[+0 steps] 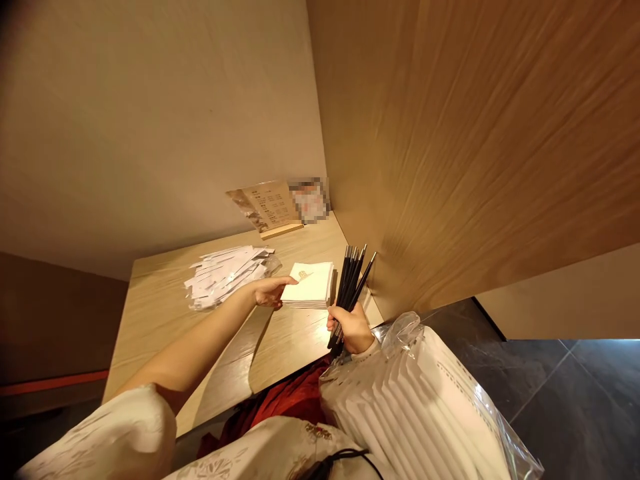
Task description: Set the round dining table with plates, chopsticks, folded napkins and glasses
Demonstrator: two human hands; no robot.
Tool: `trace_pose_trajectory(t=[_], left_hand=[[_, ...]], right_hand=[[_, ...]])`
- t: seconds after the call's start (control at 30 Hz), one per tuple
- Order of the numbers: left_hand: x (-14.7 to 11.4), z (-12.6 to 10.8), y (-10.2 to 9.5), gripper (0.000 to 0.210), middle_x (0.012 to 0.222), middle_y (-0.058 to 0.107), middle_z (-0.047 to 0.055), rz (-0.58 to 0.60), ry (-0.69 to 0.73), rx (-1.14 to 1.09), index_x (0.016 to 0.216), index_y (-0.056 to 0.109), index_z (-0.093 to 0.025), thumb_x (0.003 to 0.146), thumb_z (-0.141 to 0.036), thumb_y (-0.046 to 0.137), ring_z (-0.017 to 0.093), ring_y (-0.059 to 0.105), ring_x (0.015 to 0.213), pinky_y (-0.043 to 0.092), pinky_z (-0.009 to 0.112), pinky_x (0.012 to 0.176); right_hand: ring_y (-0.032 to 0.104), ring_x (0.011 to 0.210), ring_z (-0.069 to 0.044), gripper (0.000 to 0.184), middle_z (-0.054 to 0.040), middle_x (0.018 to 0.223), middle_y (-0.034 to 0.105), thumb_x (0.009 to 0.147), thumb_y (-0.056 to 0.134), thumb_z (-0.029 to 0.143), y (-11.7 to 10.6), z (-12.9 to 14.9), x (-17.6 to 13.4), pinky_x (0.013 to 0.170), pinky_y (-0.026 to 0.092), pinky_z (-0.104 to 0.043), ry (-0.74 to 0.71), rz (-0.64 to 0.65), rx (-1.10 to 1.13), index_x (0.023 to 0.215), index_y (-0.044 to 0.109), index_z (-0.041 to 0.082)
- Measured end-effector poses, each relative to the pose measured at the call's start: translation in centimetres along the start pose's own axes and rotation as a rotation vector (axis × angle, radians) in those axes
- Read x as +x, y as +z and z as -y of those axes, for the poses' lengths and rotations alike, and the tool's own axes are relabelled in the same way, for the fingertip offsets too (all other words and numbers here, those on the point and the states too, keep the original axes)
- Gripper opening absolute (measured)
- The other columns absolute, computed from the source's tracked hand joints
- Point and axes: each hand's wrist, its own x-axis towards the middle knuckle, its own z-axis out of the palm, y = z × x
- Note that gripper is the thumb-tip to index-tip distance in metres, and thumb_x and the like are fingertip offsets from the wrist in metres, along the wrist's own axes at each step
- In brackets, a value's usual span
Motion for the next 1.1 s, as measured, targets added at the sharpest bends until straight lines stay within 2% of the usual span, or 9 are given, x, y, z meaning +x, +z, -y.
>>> trace_pose_trajectory(t=[0.13, 0.33, 0.53, 0.77, 0.87, 0.97, 1.1], left_hand=[[0.5, -0.3, -0.5, 0.048, 0.069, 0.063, 0.001, 0.041, -0.107, -0.006, 0.079, 0.055, -0.021, 0.046, -0.044, 0.081, 0.016, 0.051, 0.060, 0.033, 0.024, 0.052], [0.8, -0.4, -0.5, 0.042, 0.070, 0.062, 0.000, 0.007, -0.128, 0.005, 0.077, 0.056, -0.021, 0.045, -0.038, 0.078, 0.015, 0.050, 0.061, 0.034, 0.024, 0.053], [1.1, -0.5, 0.5, 0.042, 0.070, 0.065, 0.003, -0.052, -0.052, 0.028, 0.075, 0.056, -0.021, 0.044, -0.035, 0.081, 0.019, 0.055, 0.065, 0.037, 0.026, 0.054], [0.3, -0.4, 1.5, 0.042, 0.076, 0.067, 0.001, -0.086, -0.028, -0.034, 0.080, 0.061, -0.019, 0.047, -0.034, 0.082, 0.015, 0.055, 0.067, 0.038, 0.024, 0.057], [-0.1, -0.1, 2.0, 0.044, 0.078, 0.068, 0.003, -0.091, 0.073, -0.079, 0.081, 0.062, -0.018, 0.048, -0.038, 0.082, 0.017, 0.059, 0.072, 0.042, 0.025, 0.061], [-0.8, 0.4, 2.3, 0.046, 0.077, 0.068, 0.005, -0.080, 0.170, -0.165, 0.082, 0.062, -0.016, 0.048, -0.039, 0.081, 0.018, 0.061, 0.073, 0.045, 0.025, 0.062], [-3.5, 1.1, 1.0, 0.043, 0.077, 0.069, 0.006, -0.128, 0.235, -0.202, 0.087, 0.062, -0.016, 0.054, -0.040, 0.077, 0.022, 0.064, 0.075, 0.051, 0.028, 0.063]], right_hand=[[0.050, 0.043, -0.008, 0.027, 0.0043, 0.050, 0.055, 0.054, 0.075, 0.030, 0.4, -0.1, 0.6, 0.041, 0.041, -0.019, -0.005, 0.012, -0.018, 0.067, 0.054, 0.018], [0.051, 0.044, -0.009, 0.026, 0.0039, 0.051, 0.055, 0.053, 0.074, 0.029, 0.9, -0.2, 1.2, 0.042, 0.043, -0.020, 0.026, -0.011, -0.005, 0.067, 0.055, 0.018], [0.050, 0.044, -0.009, 0.027, 0.0038, 0.049, 0.055, 0.052, 0.074, 0.030, 1.2, -0.8, 1.7, 0.043, 0.043, -0.019, 0.014, -0.004, -0.016, 0.067, 0.056, 0.018], [0.048, 0.043, -0.008, 0.029, 0.0046, 0.050, 0.055, 0.054, 0.077, 0.031, 1.4, -1.2, 1.5, 0.042, 0.041, -0.020, -0.015, 0.037, 0.005, 0.067, 0.054, 0.019], [0.048, 0.043, -0.008, 0.032, 0.0055, 0.050, 0.054, 0.055, 0.078, 0.032, 1.1, -1.4, 1.4, 0.041, 0.039, -0.020, -0.003, 0.102, 0.008, 0.068, 0.052, 0.020], [0.048, 0.043, -0.009, 0.035, 0.0065, 0.050, 0.052, 0.056, 0.079, 0.034, 0.6, -1.8, 1.3, 0.041, 0.037, -0.020, 0.008, 0.239, 0.016, 0.068, 0.049, 0.021], [0.044, 0.044, -0.008, 0.037, 0.0083, 0.052, 0.049, 0.057, 0.080, 0.034, 0.3, -2.4, 1.4, 0.043, 0.036, -0.021, -0.014, 0.382, 0.061, 0.068, 0.047, 0.022]])
